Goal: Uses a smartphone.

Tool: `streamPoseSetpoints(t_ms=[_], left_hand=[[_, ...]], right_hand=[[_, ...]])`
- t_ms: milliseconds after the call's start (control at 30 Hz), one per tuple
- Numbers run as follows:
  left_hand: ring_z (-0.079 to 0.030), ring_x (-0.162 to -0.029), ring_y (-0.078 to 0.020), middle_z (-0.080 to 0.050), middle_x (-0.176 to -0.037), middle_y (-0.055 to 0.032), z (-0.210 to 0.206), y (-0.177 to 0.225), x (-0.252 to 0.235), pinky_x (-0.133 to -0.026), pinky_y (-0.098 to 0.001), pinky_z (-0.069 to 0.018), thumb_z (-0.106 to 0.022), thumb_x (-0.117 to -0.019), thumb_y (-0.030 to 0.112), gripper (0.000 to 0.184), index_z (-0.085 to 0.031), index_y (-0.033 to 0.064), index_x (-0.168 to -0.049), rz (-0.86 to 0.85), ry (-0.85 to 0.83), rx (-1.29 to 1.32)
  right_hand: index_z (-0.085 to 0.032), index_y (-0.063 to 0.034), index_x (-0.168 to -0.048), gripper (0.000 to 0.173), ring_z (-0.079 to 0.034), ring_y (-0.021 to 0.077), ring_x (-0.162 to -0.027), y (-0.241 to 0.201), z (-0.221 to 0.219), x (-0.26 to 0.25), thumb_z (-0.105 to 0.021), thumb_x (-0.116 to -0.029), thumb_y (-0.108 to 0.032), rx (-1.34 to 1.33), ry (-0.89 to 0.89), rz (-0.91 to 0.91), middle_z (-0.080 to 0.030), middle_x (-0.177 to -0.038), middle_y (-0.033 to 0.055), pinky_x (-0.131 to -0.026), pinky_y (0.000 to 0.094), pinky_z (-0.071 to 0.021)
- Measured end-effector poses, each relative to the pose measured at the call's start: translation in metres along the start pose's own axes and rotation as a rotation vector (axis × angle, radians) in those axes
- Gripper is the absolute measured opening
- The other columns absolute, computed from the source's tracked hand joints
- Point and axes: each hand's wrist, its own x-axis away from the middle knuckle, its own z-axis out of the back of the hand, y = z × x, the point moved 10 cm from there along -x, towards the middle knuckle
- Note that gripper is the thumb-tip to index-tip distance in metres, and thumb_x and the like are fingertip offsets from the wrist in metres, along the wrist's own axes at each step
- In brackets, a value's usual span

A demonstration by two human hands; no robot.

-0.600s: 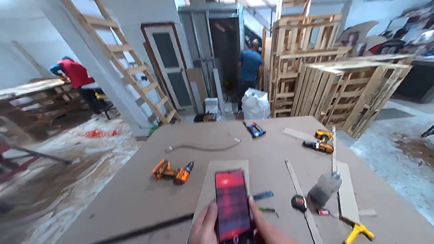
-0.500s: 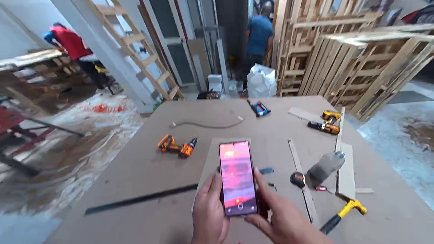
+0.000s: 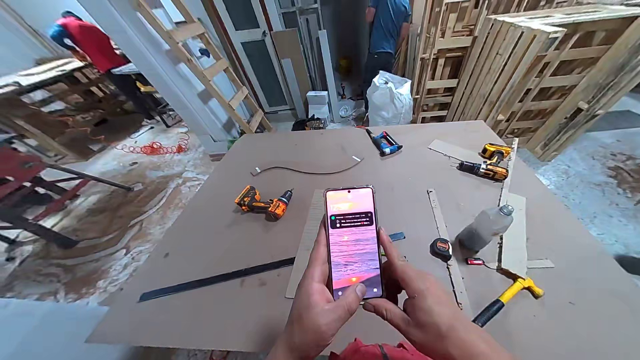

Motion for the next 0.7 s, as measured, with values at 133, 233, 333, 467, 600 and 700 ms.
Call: streamPoseSetpoints(t_ms=[133, 233, 333, 467, 600, 700], left_hand=[[-0.064, -0.125, -0.0338, -0.053, -0.147, -0.0215, -0.003, 0.001, 0.0, -0.102, -0.0465, -0.0589, -0.073, -0.0889, 0.004, 0.105, -0.002, 0.01, -0.165, -0.004, -0.03, 0.032], [-0.064, -0.124, -0.0332, -0.053, -0.146, -0.0215, -0.004, 0.0, 0.003, -0.102, -0.046, -0.0591, -0.071, -0.0884, 0.002, 0.103, -0.002, 0.0071, -0.165, -0.005, -0.034, 0.023], [-0.063, -0.125, -0.034, -0.052, -0.147, -0.0227, -0.005, 0.0, 0.005, -0.102, -0.0471, -0.0586, -0.071, -0.0879, 0.001, 0.104, 0.001, 0.0045, -0.164, -0.015, -0.051, 0.048], [-0.062, -0.127, -0.0327, -0.051, -0.148, -0.0221, -0.006, -0.002, 0.006, -0.103, -0.0467, -0.0581, -0.07, -0.0874, 0.002, 0.104, 0.001, 0.0028, -0.163, -0.031, -0.061, 0.059], [-0.062, -0.128, -0.033, -0.05, -0.149, -0.0222, -0.008, -0.004, 0.008, -0.104, -0.0471, -0.0574, -0.068, -0.0867, -0.001, 0.103, 0.002, 0.0016, -0.163, -0.028, -0.073, 0.08], [-0.062, -0.127, -0.0332, -0.051, -0.148, -0.0222, -0.01, -0.005, 0.009, -0.104, -0.0473, -0.0575, -0.068, -0.0863, -0.002, 0.103, 0.001, 0.003, -0.163, -0.022, -0.069, 0.09]], right_hand=[[-0.017, -0.0131, -0.166, 0.096, -0.07, 0.0082, -0.08, 0.001, -0.001, 0.003, -0.075, -0.0942, -0.04, 0.005, 0.01, -0.014, -0.073, -0.103, 0.0031, -0.075, 0.0307, -0.0629], [-0.016, -0.013, -0.166, 0.096, -0.07, 0.0079, -0.081, 0.0, -0.002, 0.006, -0.074, -0.0945, -0.04, 0.008, 0.0, -0.028, -0.073, -0.105, 0.003, -0.076, 0.0303, -0.0629], [-0.015, -0.0124, -0.166, 0.097, -0.071, 0.0082, -0.084, -0.001, -0.003, 0.008, -0.074, -0.0946, -0.039, 0.012, -0.018, -0.04, -0.074, -0.108, 0.0036, -0.079, 0.0313, -0.063], [-0.013, -0.0129, -0.166, 0.098, -0.071, 0.0088, -0.086, -0.001, -0.004, 0.011, -0.074, -0.0947, -0.039, 0.009, -0.042, -0.065, -0.073, -0.111, 0.0037, -0.081, 0.0315, -0.0628], [-0.015, -0.0123, -0.166, 0.096, -0.071, 0.0081, -0.086, -0.001, -0.004, 0.015, -0.074, -0.0952, -0.039, 0.02, -0.03, -0.063, -0.073, -0.111, 0.0033, -0.08, 0.0317, -0.0631], [-0.014, -0.0125, -0.166, 0.097, -0.071, 0.0082, -0.087, -0.001, -0.003, 0.017, -0.074, -0.0949, -0.039, 0.02, -0.027, -0.069, -0.073, -0.111, 0.0029, -0.081, 0.0318, -0.0628]])
